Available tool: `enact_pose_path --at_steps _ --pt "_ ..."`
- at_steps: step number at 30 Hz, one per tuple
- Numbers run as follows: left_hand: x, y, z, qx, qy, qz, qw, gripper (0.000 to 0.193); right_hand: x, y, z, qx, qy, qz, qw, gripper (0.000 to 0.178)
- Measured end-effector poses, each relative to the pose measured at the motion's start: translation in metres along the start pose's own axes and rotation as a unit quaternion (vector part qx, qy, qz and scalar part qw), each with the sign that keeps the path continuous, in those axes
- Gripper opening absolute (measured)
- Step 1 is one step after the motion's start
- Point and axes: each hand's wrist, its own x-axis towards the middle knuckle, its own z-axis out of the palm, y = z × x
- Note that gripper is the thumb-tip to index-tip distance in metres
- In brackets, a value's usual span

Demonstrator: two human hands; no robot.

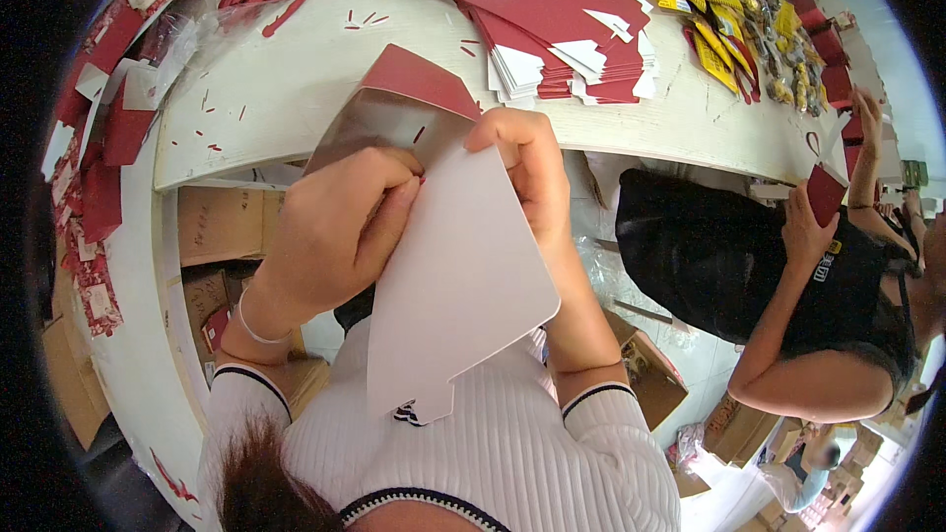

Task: The person assembles small red decorative boxes by folding flat pieces into shape and securing them with small red tabs. The person repeatedly picks up flat pieces, folds them into box shapes, and places the finished boxes on the table.

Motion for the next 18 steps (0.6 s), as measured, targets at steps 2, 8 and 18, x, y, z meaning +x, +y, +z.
enact_pose_path --at_steps 2,8,18 --pt "0.0 -0.002 -0.001 -0.005 -0.006 -0.007 1.0 0.007 0.001 -0.004 -0.002 -0.012 -0.007 0.013 1.0 0.023" --pt "0.001 -0.004 -0.004 -0.054 -0.011 0.004 0.998 0.006 -0.003 -0.001 -0.002 -0.021 0.0 0.009 1.0 0.018" --pt "-0.001 -0.004 -0.012 -0.106 -0.038 -0.034 0.993 0.007 -0.011 0.002 0.004 -0.041 0.012 0.015 0.999 0.025"
